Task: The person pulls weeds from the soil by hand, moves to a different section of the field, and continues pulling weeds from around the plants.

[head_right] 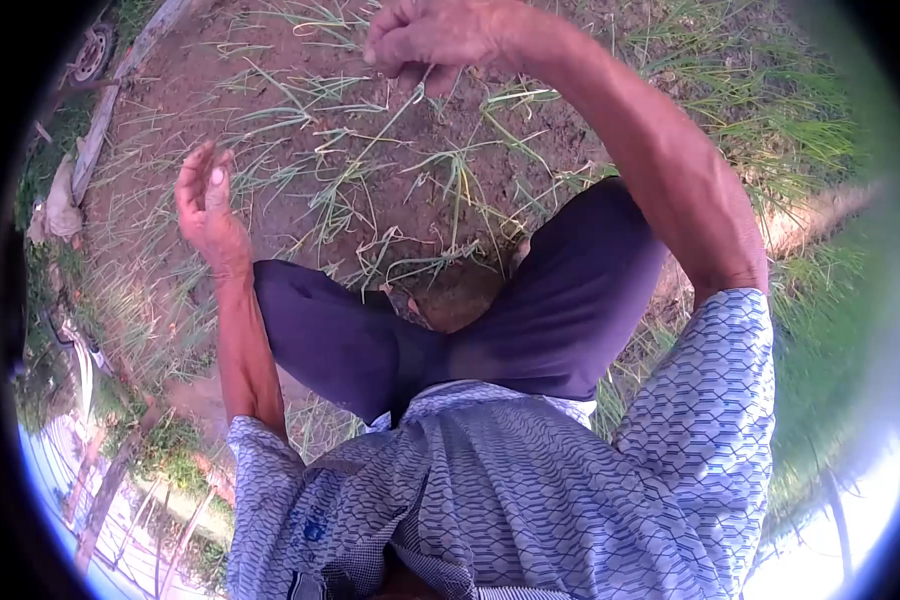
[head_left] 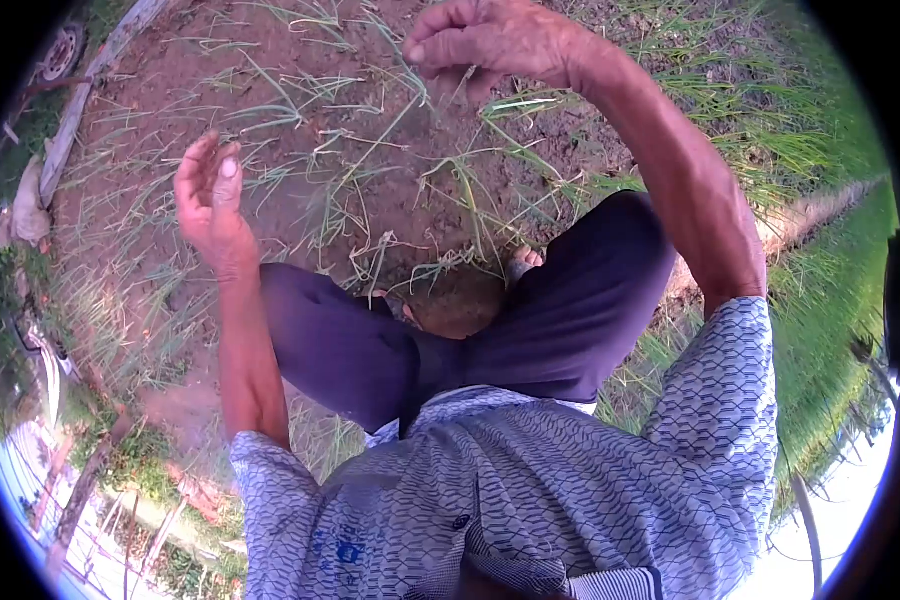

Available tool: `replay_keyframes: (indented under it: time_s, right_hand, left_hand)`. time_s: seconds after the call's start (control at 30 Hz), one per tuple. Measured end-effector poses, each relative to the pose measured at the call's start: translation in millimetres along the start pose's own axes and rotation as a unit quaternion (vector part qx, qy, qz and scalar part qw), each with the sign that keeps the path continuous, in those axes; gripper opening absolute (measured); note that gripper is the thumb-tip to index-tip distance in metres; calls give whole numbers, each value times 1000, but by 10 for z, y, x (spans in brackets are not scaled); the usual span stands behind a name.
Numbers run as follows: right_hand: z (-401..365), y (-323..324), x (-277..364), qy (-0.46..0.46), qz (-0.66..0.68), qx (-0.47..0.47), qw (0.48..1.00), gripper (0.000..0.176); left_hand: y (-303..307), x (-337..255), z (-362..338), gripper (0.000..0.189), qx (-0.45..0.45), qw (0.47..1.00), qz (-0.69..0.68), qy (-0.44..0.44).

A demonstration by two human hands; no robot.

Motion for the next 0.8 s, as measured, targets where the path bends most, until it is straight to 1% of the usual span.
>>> replay_keyframes:
  time_s: [0.03,0.07,0.1,0.13,0.17,0.2,0.23,0.27,0.3,0.33,0.37,0.47,0.5,0.53,0.57,0.6,0.63,0.67,0.7,0.73,0.77,0.8]
  right_hand:
    - [-69,110,-7,6,79,22,997,27]
    - [-234,133,-37,10,102,42,994,29]
    - [-342,42,-32,41,18,30,999,26]
    - [-475,-97,-230,-2,-6,108,994,21]
    - [-558,-277,-510,-78,3,185,980,15]
    - [-589,-502,-785,-131,-66,213,966,12]
    - [-579,-752,-1129,-141,-158,243,947,13]
    - [-522,-974,-1444,-97,-363,254,891,15]
    - [-487,-1129,-1882,-119,-455,190,862,15]
    - [-410,-1266,-2201,-110,-513,149,838,15]
    - [-313,-1338,-2384,-99,-569,102,810,16]
    - [-231,-1642,-2444,-4,-452,98,886,30]
    - [-234,-1734,-2366,-40,-295,205,932,37]
    - [-212,-1731,-2322,-98,-208,196,953,37]
    - [-208,-1742,-2293,-154,-118,185,963,36]
    - [-216,-1747,-2258,-208,-29,173,962,36]
    - [-179,-1641,-2005,-77,-134,81,985,34]
    - [-116,-1668,-2004,-39,-278,53,958,32]
    - [-43,-1747,-2046,0,-415,22,910,31]
    - [11,-1839,-2043,39,-541,-9,840,30]
    - [44,-1928,-2130,-4,-596,1,803,26]
    - [91,-1973,-2231,-11,-588,20,809,26]
  left_hand:
    - [-1,-20,-22,39,3,1000,10,-15]
    - [-11,-41,-46,38,6,999,20,-28]
    - [-20,-102,-92,39,6,999,1,-34]
    - [-19,-207,-172,40,6,999,-18,-40]
    - [-1,-300,-257,40,6,998,-38,-49]
    - [44,-342,-355,41,6,998,-41,-37]
    - [95,-383,-473,41,6,999,-45,-24]
    - [130,-415,-583,41,7,999,-50,-10]
    - [171,-468,-688,41,-9,997,-81,-12]
    - [206,-540,-786,41,-27,993,-110,-17]
    - [229,-610,-851,41,-42,989,-139,-27]
    - [131,-777,-981,43,-17,991,-114,-61]
    - [100,-810,-1028,46,-26,992,-102,-67]
    - [104,-826,-1054,46,-14,991,-115,-65]
    - [129,-842,-1080,46,-3,990,-129,-63]
    - [146,-854,-1112,46,6,988,-143,-62]
    - [171,-867,-1142,46,-8,985,-163,-62]
    - [190,-884,-1163,46,-13,983,-170,-63]
    - [205,-900,-1174,46,-18,982,-177,-64]
    - [191,-908,-1160,46,-22,980,-184,-65]
    - [201,-912,-1164,52,-98,988,-85,-81]
    - [191,-892,-1153,52,-75,992,-69,-72]
Point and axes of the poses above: each hand's wrist, its own z-axis towards the middle knuckle, its own y-axis out of the back of the hand, x = y × z, the point moved 6 cm from there along z, towards the middle knuckle, and after that the axes turned 15 degrees about -z, right-handed, at the moved point
